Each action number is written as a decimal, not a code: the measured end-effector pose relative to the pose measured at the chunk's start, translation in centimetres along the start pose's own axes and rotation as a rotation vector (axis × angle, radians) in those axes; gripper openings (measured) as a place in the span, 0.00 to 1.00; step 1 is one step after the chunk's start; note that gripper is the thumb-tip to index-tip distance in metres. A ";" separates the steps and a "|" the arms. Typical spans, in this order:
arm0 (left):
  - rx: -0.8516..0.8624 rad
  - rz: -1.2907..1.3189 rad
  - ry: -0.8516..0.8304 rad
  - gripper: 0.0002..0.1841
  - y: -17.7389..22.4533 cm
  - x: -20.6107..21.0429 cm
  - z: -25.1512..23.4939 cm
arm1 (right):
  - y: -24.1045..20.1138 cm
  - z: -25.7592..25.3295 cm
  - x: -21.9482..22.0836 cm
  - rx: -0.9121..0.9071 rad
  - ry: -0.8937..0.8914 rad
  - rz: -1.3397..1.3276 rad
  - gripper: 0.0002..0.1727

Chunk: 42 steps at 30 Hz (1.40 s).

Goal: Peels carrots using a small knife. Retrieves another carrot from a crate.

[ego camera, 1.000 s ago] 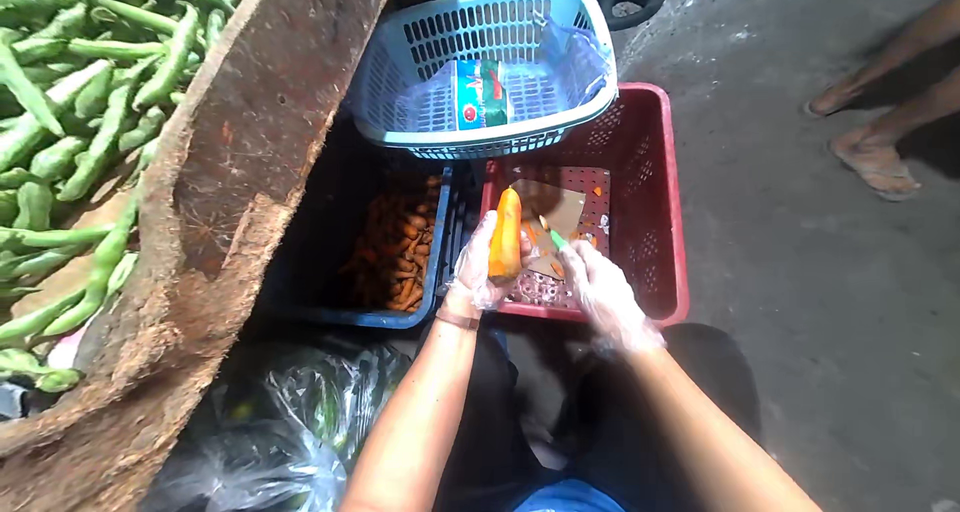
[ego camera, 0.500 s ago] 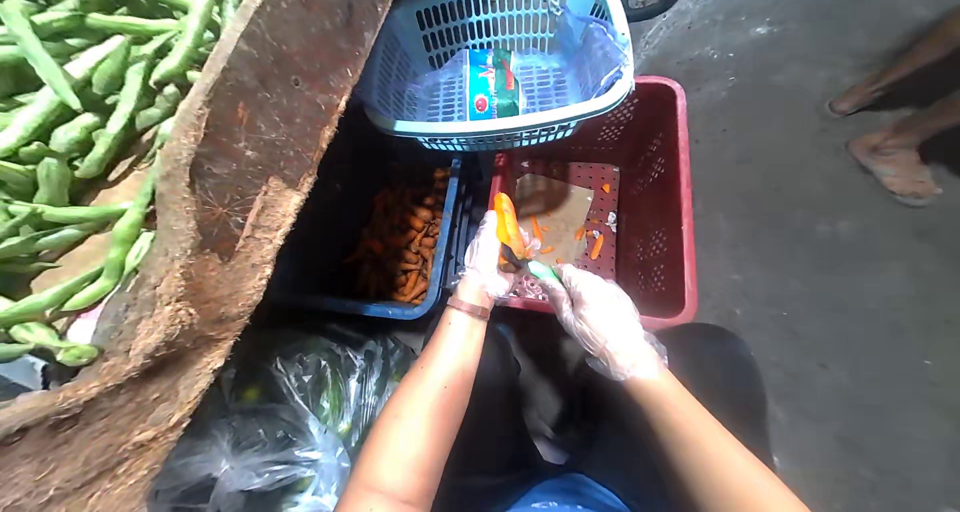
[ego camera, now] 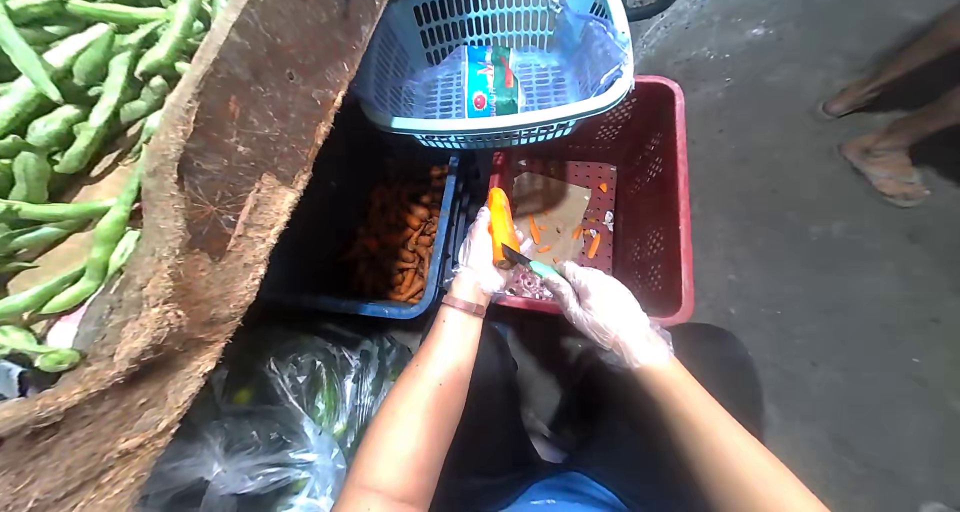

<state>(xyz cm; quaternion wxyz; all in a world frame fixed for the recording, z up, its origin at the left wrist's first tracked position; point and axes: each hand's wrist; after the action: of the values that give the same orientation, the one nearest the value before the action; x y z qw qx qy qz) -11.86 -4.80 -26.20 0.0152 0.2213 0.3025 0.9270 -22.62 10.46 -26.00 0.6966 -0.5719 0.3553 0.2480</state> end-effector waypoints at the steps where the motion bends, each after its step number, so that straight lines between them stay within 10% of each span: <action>1: 0.001 -0.008 0.003 0.25 0.0 0.1 0.1 | 0.1 -0.2 0.1 0.005 0.003 0.009 0.28; 16: -0.091 -0.037 -0.069 0.25 0.0 0.7 0.8 | 2.3 -7.6 0.5 0.192 0.029 -0.072 0.25; 23: -0.056 -0.041 -0.110 0.25 0.4 0.4 1.4 | 6.0 -8.5 -1.4 0.606 -0.465 0.096 0.33; 33: 0.050 -0.017 -0.022 0.23 0.0 0.2 0.5 | -0.7 0.0 -1.0 0.165 0.026 -0.018 0.28; 42: 0.086 -0.082 0.159 0.24 0.0 0.0 0.4 | 5.3 -4.5 -2.3 0.611 -0.288 0.083 0.29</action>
<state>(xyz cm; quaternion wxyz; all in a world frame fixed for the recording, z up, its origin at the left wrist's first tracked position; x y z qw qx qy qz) -11.75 -4.55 -25.91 0.0193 0.1347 0.3511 0.9264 -29.02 7.36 -27.92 0.8680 -0.2811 0.3343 0.2364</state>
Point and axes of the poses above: each hand's wrist, its own z-axis away from the middle knuckle, its own x-axis out of the palm, y = z × x, and after that the axes turned 5 degrees about -x, right-handed
